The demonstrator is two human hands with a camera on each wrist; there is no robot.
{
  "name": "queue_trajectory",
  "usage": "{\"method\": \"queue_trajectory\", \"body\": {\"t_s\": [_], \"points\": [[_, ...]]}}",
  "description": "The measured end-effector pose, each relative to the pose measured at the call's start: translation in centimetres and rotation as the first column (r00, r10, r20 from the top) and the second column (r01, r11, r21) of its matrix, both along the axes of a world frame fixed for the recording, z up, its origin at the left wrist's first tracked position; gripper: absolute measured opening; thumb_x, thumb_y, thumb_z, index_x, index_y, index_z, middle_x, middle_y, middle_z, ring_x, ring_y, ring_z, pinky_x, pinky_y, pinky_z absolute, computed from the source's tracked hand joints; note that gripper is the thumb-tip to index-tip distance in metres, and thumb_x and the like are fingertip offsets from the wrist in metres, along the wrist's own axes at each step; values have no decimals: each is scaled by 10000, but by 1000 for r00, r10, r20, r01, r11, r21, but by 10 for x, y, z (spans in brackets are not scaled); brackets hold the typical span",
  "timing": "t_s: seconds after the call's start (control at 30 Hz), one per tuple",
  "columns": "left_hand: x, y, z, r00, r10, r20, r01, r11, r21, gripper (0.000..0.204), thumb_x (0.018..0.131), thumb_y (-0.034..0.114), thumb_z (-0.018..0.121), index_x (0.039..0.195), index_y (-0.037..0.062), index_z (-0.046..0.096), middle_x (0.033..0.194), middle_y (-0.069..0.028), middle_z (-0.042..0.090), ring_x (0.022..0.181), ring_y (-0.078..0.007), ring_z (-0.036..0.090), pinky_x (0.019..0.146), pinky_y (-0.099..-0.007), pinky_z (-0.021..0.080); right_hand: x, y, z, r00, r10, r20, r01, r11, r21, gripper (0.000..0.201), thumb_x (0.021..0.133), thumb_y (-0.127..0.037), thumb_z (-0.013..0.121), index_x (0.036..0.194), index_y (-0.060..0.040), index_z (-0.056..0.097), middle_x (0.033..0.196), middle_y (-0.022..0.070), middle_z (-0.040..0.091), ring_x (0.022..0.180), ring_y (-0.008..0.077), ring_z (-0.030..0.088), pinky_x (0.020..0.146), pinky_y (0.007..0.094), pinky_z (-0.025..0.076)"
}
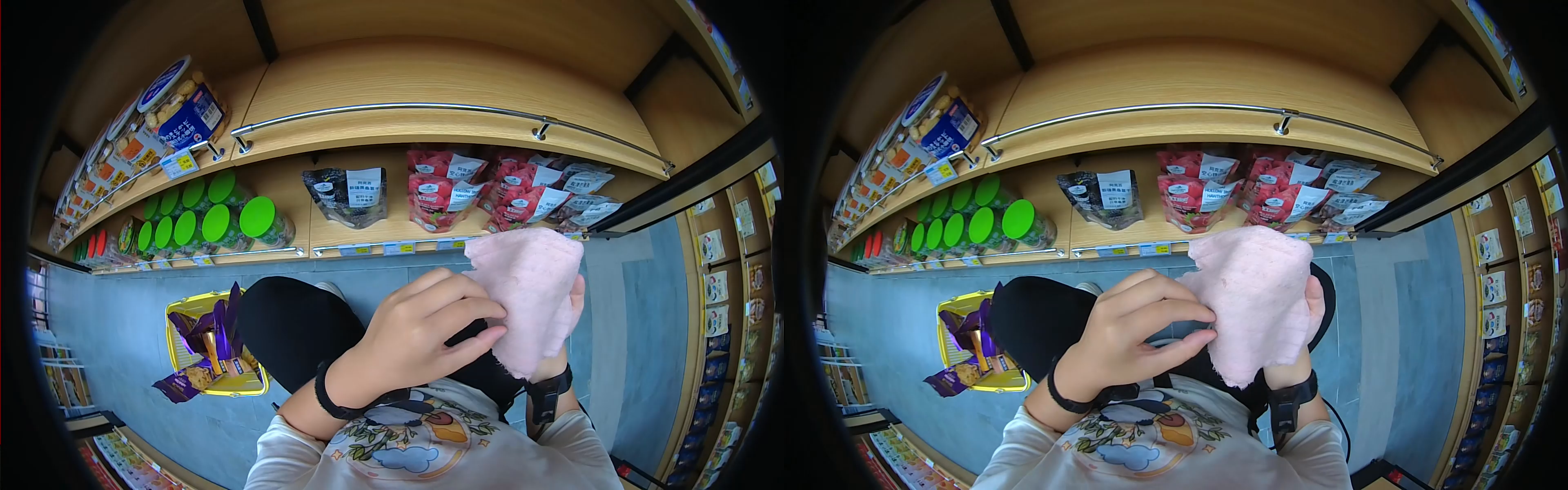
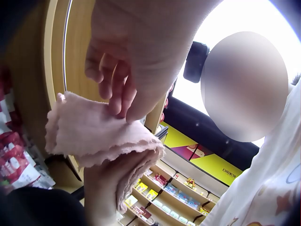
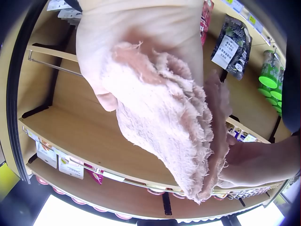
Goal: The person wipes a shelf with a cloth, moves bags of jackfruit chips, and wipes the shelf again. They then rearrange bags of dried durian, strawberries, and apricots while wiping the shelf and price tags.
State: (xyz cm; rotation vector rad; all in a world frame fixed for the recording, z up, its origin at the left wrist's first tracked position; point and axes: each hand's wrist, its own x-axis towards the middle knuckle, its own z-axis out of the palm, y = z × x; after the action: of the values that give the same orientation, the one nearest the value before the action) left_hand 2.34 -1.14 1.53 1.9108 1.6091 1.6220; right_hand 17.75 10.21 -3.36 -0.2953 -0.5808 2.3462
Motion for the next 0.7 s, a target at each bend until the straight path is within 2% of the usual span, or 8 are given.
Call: {"method": "queue_trajectory", "body": {"t_s": [0.13,0.2,0.27,0.33,0.43,0.57,0.6,0.7], "points": [[0,-2,0,998,22,-55,-22,1000,-3,201,635,47,769,805,64,664,772,-51,617,664,-204,573,577,-283,468,-1,-1,-2,997,38,-68,-40,999,-31,697,858,-543,309,1340,-44,372,1311,182,452,1187,353,448,1014,468,349],[2,-3,1,996,35,-82,-37,999,-17,186,630,40,756,782,63,650,765,-52,609,661,-208,569,575,-286,467,1,0,-5,990,63,-129,-74,994,-84,700,829,-482,357,1360,-26,341,1336,203,428,1215,361,436,1030,480,339],[3,-4,4,994,51,-100,-55,998,-40,171,627,29,733,759,62,629,760,-55,597,662,-214,566,577,-289,466,4,1,-12,993,39,-113,-53,991,-125,702,817,-449,392,1367,-18,332,1344,212,423,1223,364,438,1034,484,339],[2,-5,9,992,44,-115,-56,993,-103,156,631,25,701,745,62,601,762,-59,585,677,-227,567,589,-297,466,9,3,-18,999,-30,-17,27,988,-153,691,821,-442,414,1363,-20,344,1334,209,438,1209,361,454,1027,480,350],[-3,-6,9,991,37,-130,-58,985,-165,133,657,32,653,745,58,557,753,-65,565,685,-251,560,605,-317,460,14,8,-20,997,-29,-65,19,990,-138,660,868,-510,335,1338,-50,390,1316,182,460,1188,356,454,1022,471,341],[-12,-13,2,994,42,-101,-67,963,-260,112,707,69,604,747,50,500,708,-76,525,662,-277,536,608,-350,446,15,12,-18,995,-96,-21,94,991,-93,623,885,-495,349,1326,-59,398,1285,165,487,1154,341,482,1003,473,360],[-15,-16,-1,992,29,-122,-68,942,-327,111,746,91,586,772,46,488,717,-98,518,670,-294,535,601,-375,441,15,13,-17,991,-130,7,130,986,-100,612,889,-494,349,1320,-63,403,1274,160,495,1145,335,489,994,473,369],[-25,-24,-22,947,-26,-321,-129,883,-452,91,769,92,585,794,48,510,752,-108,535,710,-294,552,600,-388,445,19,19,-18,985,-173,9,173,978,-120,600,879,-473,389,1309,-55,421,1281,171,494,1154,339,495,992,477,380]]}}
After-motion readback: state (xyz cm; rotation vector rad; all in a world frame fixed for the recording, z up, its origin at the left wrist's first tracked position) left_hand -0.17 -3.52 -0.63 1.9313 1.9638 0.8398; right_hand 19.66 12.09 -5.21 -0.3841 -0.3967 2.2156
